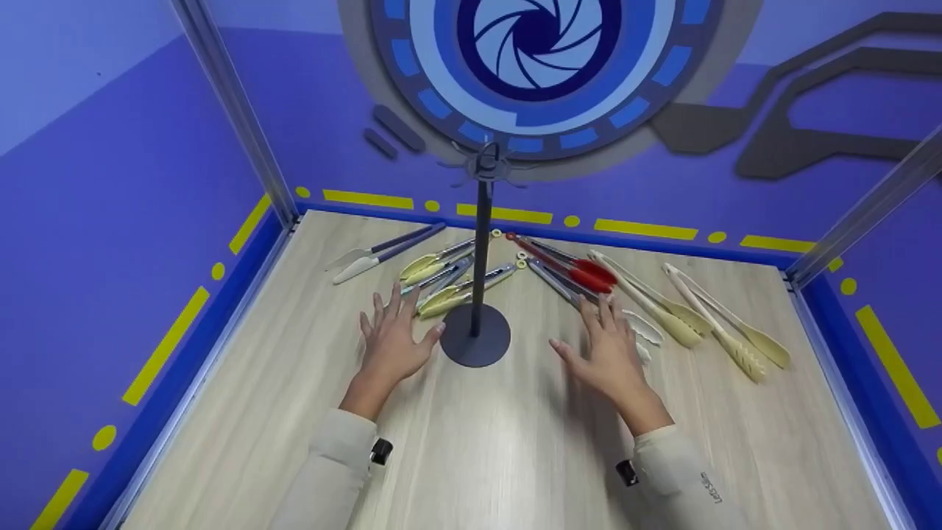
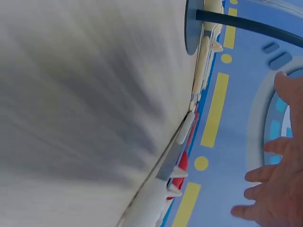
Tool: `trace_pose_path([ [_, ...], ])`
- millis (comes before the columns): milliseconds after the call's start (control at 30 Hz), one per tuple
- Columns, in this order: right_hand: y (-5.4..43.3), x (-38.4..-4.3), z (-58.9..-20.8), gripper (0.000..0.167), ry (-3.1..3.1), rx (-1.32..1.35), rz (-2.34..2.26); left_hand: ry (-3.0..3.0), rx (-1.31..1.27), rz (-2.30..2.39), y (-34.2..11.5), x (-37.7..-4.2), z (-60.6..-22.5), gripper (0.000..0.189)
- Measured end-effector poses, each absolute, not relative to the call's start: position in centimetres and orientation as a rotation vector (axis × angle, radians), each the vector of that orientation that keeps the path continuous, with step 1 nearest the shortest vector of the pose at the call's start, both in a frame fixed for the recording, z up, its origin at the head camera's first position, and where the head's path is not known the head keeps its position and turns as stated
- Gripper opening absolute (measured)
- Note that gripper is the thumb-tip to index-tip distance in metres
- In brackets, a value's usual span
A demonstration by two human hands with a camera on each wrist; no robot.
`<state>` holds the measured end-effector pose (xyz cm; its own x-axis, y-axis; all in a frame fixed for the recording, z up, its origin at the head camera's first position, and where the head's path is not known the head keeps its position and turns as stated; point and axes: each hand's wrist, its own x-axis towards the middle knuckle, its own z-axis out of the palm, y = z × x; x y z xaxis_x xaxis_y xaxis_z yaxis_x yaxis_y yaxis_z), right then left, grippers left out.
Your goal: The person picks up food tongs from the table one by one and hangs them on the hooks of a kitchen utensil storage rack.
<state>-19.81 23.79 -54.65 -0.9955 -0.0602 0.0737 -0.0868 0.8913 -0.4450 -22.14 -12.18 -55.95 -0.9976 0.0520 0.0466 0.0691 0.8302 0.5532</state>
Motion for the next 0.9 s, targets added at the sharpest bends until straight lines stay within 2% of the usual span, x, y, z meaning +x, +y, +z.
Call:
trace_pose_path([
  [300,20.0,-22.1,-51.9,0.08,-2.859,0.291,0.84,-2.852,-0.07,-0.901,-12.9,-21.8,-56.2,0.068],
  [700,12.8,-24.9,-45.8,0.076,-2.574,0.43,1.464,-2.8,-0.036,-0.928,-13.5,-21.2,-56.9,0.056],
  [800,11.1,-25.5,-45.3,0.066,-2.443,0.43,1.568,-2.766,-0.039,-0.95,-13.4,-21.1,-56.9,0.053],
  [900,9.7,-26.0,-45.4,0.049,-2.342,0.443,1.594,-2.759,-0.048,-0.952,-13.4,-20.9,-57.2,0.05],
])
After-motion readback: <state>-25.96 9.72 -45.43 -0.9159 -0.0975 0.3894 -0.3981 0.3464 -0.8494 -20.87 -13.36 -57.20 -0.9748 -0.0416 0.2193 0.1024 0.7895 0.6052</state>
